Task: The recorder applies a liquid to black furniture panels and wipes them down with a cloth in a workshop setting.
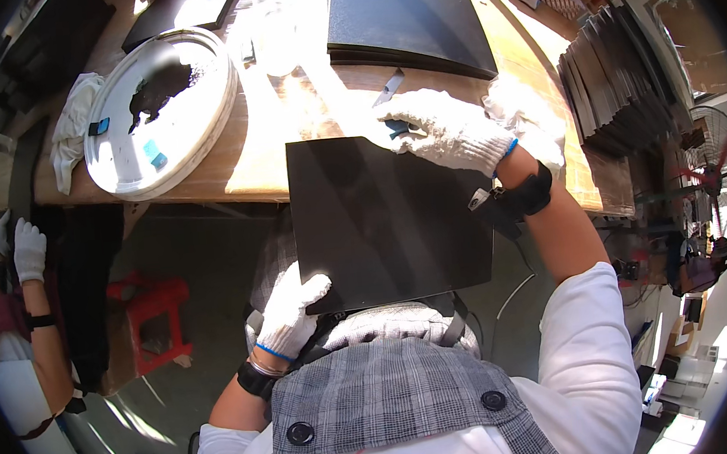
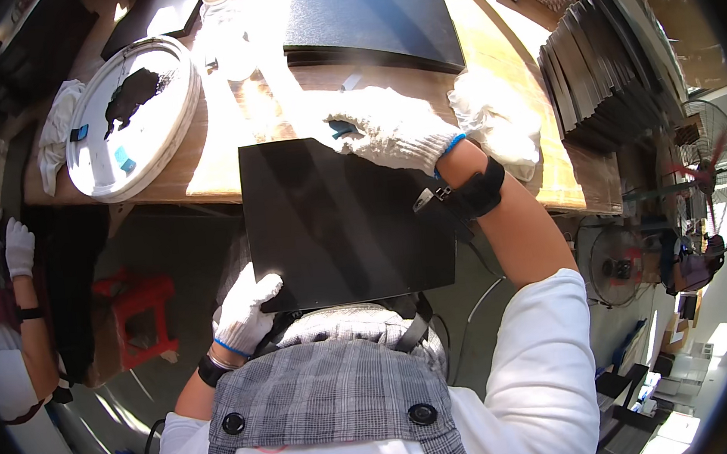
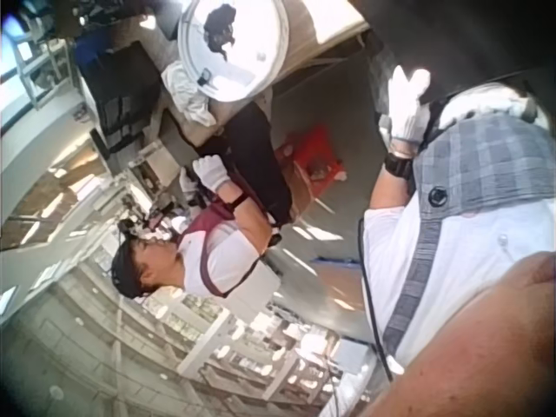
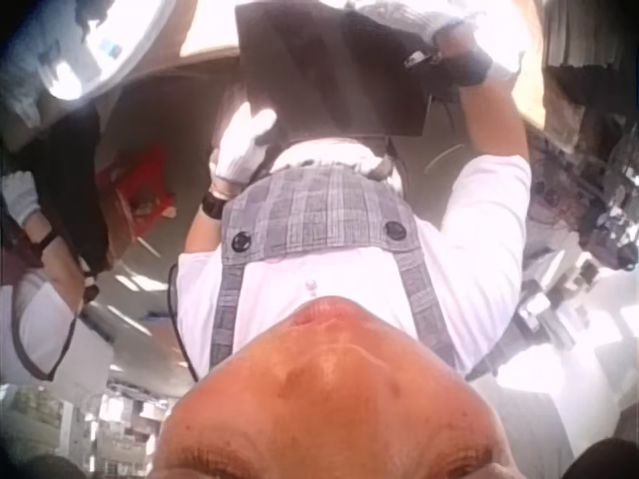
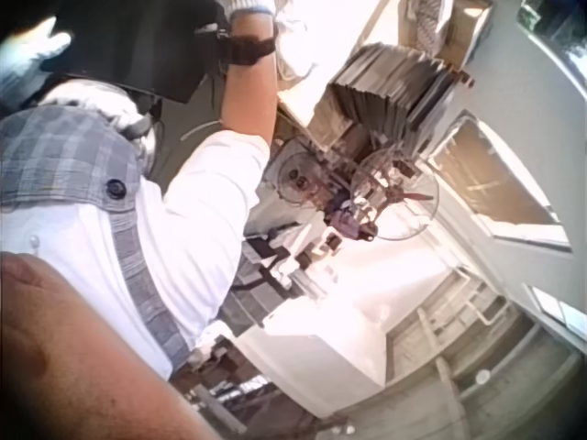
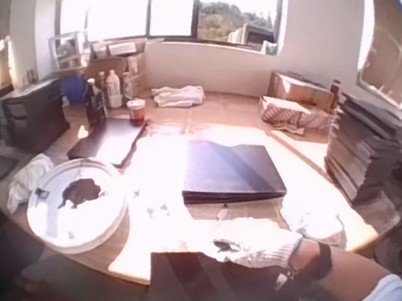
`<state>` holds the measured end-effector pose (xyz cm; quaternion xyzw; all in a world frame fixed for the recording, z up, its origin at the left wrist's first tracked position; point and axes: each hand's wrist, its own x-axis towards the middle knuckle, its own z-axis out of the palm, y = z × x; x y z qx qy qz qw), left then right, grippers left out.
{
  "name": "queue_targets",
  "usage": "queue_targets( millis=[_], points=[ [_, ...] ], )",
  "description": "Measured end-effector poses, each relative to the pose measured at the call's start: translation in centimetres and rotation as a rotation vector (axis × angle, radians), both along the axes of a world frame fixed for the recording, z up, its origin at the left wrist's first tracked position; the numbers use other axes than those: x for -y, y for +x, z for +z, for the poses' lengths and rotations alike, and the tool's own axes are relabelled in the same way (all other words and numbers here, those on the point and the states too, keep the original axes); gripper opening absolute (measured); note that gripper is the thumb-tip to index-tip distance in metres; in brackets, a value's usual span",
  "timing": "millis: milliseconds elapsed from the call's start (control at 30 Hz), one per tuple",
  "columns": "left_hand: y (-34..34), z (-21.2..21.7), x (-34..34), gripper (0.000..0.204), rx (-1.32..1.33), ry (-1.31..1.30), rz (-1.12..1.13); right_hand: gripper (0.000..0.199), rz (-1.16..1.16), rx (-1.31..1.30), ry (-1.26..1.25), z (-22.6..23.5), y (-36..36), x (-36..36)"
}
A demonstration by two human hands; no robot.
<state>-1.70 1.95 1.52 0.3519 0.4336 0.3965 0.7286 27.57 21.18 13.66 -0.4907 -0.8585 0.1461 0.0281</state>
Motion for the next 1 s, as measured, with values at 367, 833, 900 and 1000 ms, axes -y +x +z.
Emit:
queue_targets(
  millis=[367, 833, 900, 1000],
  points=[
    [-0.3, -0.9, 0.1, 0.035, -0.351, 0.349, -0.065, 0.041, -0.084, 0.038, -0.017, 0.5, 3.4, -0.5],
    [0.1, -2.7, 0.7, 0.042, -0.019, -0.172, 0.166, 0.045, -0.153, -0.006, -0.078, 1.5, 4.5, 1.1],
    [0.1, -2.9, 0.6, 0.041, 0.039, -0.196, 0.180, 0.044, -0.223, 0.208, 0.003, 1.9, 5.1, 1.2],
    [0.1, -2.7, 0.5, 0.038, 0.061, -0.184, 0.174, 0.044, -0.317, 0.495, 0.010, 2.3, 5.5, 1.3]
  ],
)
